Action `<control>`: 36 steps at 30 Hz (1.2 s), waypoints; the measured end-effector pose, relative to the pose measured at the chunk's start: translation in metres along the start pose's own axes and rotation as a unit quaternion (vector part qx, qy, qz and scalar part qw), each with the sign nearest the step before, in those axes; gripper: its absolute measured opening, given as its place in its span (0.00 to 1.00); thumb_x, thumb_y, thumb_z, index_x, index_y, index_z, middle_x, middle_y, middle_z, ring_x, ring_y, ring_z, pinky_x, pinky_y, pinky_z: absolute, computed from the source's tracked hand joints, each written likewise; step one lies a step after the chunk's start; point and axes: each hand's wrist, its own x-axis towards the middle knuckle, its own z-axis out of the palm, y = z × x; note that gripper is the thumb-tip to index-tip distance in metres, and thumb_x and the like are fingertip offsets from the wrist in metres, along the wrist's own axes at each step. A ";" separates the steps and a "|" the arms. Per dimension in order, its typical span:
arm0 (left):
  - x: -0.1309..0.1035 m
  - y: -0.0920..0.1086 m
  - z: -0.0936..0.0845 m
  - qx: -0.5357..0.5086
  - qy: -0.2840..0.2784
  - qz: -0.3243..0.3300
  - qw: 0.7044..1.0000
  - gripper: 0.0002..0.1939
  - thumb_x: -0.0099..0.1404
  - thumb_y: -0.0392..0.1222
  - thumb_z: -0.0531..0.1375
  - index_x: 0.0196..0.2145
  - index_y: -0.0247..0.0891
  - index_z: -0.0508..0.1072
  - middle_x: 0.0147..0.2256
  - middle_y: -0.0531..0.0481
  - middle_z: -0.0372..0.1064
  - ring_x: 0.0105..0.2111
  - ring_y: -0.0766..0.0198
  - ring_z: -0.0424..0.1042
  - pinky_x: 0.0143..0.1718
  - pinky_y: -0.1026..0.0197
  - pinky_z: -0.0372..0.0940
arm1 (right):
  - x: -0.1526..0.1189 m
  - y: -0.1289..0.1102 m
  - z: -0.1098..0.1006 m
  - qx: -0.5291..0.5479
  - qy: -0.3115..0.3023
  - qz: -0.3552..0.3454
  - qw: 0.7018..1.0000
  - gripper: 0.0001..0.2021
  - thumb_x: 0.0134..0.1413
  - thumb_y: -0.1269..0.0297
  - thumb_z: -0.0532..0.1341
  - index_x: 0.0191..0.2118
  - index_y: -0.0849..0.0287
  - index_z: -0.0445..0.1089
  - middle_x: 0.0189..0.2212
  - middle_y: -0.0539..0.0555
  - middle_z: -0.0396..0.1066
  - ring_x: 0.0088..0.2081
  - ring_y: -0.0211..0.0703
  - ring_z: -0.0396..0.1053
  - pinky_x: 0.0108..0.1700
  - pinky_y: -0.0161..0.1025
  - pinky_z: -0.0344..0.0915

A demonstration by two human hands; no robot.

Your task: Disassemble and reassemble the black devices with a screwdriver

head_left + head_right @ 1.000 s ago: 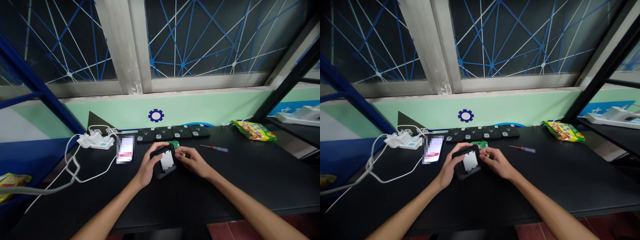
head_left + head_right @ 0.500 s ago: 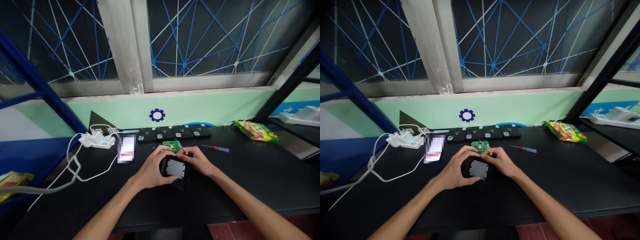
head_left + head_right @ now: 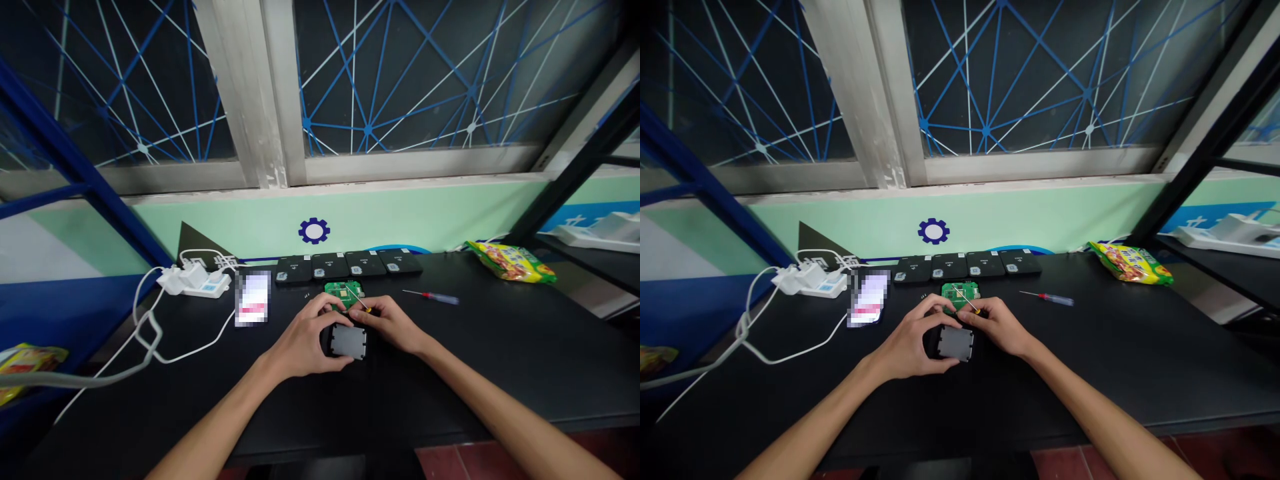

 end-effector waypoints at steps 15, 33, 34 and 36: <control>0.000 -0.003 0.008 0.038 0.028 -0.010 0.999 0.22 0.54 0.43 0.74 0.47 0.42 0.77 0.55 0.42 0.65 0.50 0.49 0.71 0.55 0.42 0.69 | -0.003 -0.001 -0.012 0.031 0.235 0.037 0.971 0.12 0.64 0.64 0.52 0.49 0.58 0.68 0.22 0.49 0.75 0.17 0.39 0.59 0.22 0.37 0.54; 0.001 -0.001 0.008 0.070 0.004 -0.025 0.997 0.23 0.52 0.47 0.76 0.44 0.43 0.79 0.48 0.44 0.66 0.45 0.51 0.69 0.51 0.45 0.67 | 0.003 -0.011 -0.022 0.321 0.252 0.074 0.910 0.22 0.50 0.63 0.77 0.52 0.57 0.80 0.30 0.50 0.72 0.25 0.35 0.57 0.23 0.33 0.54; 0.001 -0.001 0.008 0.069 0.002 -0.024 0.997 0.23 0.51 0.47 0.76 0.44 0.43 0.79 0.48 0.45 0.66 0.45 0.51 0.69 0.51 0.45 0.67 | 0.003 -0.011 -0.022 0.327 0.258 0.066 0.907 0.23 0.48 0.64 0.78 0.51 0.56 0.80 0.34 0.51 0.75 0.24 0.34 0.56 0.23 0.34 0.54; 0.001 -0.002 0.009 0.068 -0.003 -0.024 0.997 0.23 0.51 0.47 0.77 0.43 0.42 0.79 0.48 0.45 0.66 0.44 0.51 0.69 0.51 0.45 0.67 | 0.003 -0.010 -0.023 0.334 0.260 0.055 0.905 0.22 0.45 0.65 0.79 0.48 0.55 0.79 0.41 0.53 0.79 0.24 0.33 0.55 0.23 0.34 0.53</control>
